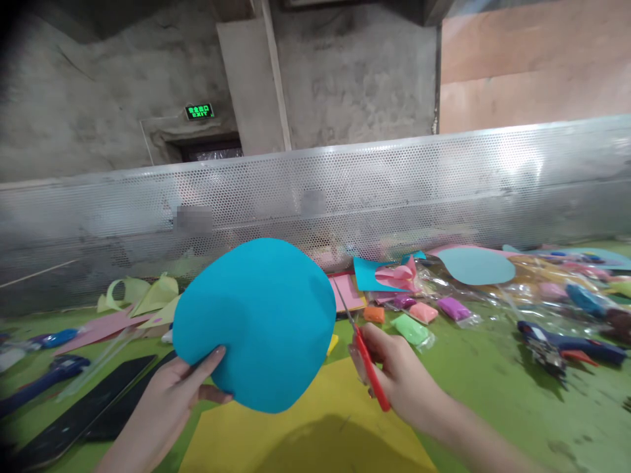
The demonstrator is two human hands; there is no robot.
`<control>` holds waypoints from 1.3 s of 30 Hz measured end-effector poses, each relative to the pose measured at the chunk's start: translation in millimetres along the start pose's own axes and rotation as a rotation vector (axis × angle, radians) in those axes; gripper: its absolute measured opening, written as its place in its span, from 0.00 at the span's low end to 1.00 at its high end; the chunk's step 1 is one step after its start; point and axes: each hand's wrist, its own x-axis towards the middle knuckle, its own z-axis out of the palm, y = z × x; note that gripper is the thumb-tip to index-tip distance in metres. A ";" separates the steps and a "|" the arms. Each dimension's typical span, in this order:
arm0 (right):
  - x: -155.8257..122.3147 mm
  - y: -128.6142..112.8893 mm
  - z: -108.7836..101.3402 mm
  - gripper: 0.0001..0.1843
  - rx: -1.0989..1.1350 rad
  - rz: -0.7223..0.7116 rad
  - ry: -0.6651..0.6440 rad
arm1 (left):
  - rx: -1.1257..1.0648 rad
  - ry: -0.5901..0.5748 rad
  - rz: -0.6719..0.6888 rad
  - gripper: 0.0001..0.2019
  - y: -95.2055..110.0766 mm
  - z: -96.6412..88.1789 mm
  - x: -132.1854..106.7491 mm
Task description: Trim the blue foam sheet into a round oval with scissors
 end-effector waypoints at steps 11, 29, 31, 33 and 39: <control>-0.5 -4.9 -2.0 0.17 -0.050 -0.079 0.022 | 0.109 -0.025 0.034 0.23 2.8 3.0 -3.0; 1.1 -5.4 -5.7 0.19 -0.151 -0.065 0.032 | 0.057 -0.073 -0.022 0.21 0.6 -0.8 -1.1; 1.6 -2.9 -5.9 0.20 -0.157 -0.071 0.023 | 0.077 -0.068 -0.014 0.21 1.3 -0.3 -1.6; 2.0 -0.5 -6.3 0.20 -0.156 -0.086 0.015 | 0.148 -0.056 0.015 0.20 3.4 -0.7 -1.8; 7.1 6.3 -8.9 0.14 -0.217 -0.074 0.119 | 0.541 -0.071 0.020 0.22 20.7 -18.7 2.3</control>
